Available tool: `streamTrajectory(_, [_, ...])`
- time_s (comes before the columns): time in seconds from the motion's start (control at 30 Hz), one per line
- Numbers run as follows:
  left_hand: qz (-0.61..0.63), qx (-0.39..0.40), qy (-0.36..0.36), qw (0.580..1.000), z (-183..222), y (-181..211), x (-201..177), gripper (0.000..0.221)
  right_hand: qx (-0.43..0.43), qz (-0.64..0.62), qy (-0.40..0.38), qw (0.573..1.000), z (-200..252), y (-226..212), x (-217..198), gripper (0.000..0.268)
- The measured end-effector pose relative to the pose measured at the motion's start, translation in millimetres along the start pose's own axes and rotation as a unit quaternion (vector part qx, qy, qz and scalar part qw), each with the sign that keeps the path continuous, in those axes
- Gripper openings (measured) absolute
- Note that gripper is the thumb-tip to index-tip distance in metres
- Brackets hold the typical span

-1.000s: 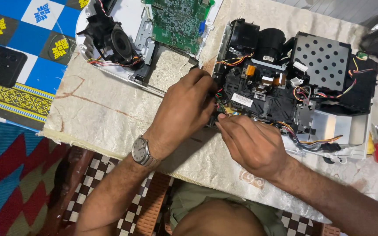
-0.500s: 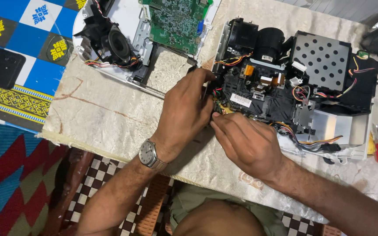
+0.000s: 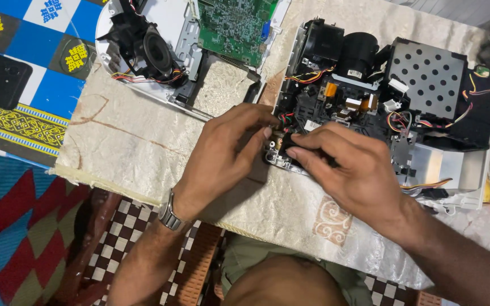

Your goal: Disassembling a projector by removing screws and extracting internal modules

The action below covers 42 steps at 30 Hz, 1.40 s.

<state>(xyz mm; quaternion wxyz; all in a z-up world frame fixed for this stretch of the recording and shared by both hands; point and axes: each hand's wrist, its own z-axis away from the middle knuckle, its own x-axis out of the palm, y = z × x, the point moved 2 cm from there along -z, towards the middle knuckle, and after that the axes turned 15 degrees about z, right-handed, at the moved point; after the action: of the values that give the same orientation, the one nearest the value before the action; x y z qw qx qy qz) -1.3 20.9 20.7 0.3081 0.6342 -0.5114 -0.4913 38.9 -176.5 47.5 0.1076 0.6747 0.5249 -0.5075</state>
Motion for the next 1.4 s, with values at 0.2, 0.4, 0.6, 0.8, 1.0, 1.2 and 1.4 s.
streamTrajectory(0.2, [0.035, 0.045, 0.022, 0.998, 14.6, 12.4, -0.2, 0.018, 0.004, -0.024, -0.009, 1.0, 3.6, -2.0, 2.3, 0.017])
streamTrajectory(0.4, [0.022, 0.063, 0.002, 0.998, 24.5, 4.9, 2.6, 0.026, -0.054, 0.031, -0.002, 0.998, 4.5, -5.0, 6.7, 0.014])
streamTrajectory(0.6, [-0.004, 0.114, -0.006, 0.993, 28.1, -1.0, 6.3, 0.024, -0.089, 0.052, -0.003, 0.995, 7.9, -5.3, 14.4, 0.011])
streamTrajectory(0.8, [-0.036, 0.139, -0.023, 0.989, 33.7, -13.0, 12.2, 0.028, -0.09, -0.021, -0.036, 0.995, 4.3, 0.4, 9.5, 0.017])
streamTrajectory(1.0, [-0.04, 0.158, -0.001, 0.987, 33.6, -7.9, 13.2, 0.02, 0.004, -0.029, -0.111, 0.993, 7.6, 24.8, 0.8, 0.015])
streamTrajectory(1.2, [-0.1, 0.18, 0.013, 0.979, 36.5, -10.5, 15.9, 0.024, -0.009, -0.021, -0.102, 0.995, 3.3, 17.2, -12.2, 0.013])
streamTrajectory(1.4, [-0.098, 0.202, 0.05, 0.973, 34.6, -4.7, 18.7, 0.015, -0.02, -0.013, -0.104, 0.994, 5.6, 21.6, -8.1, 0.015])
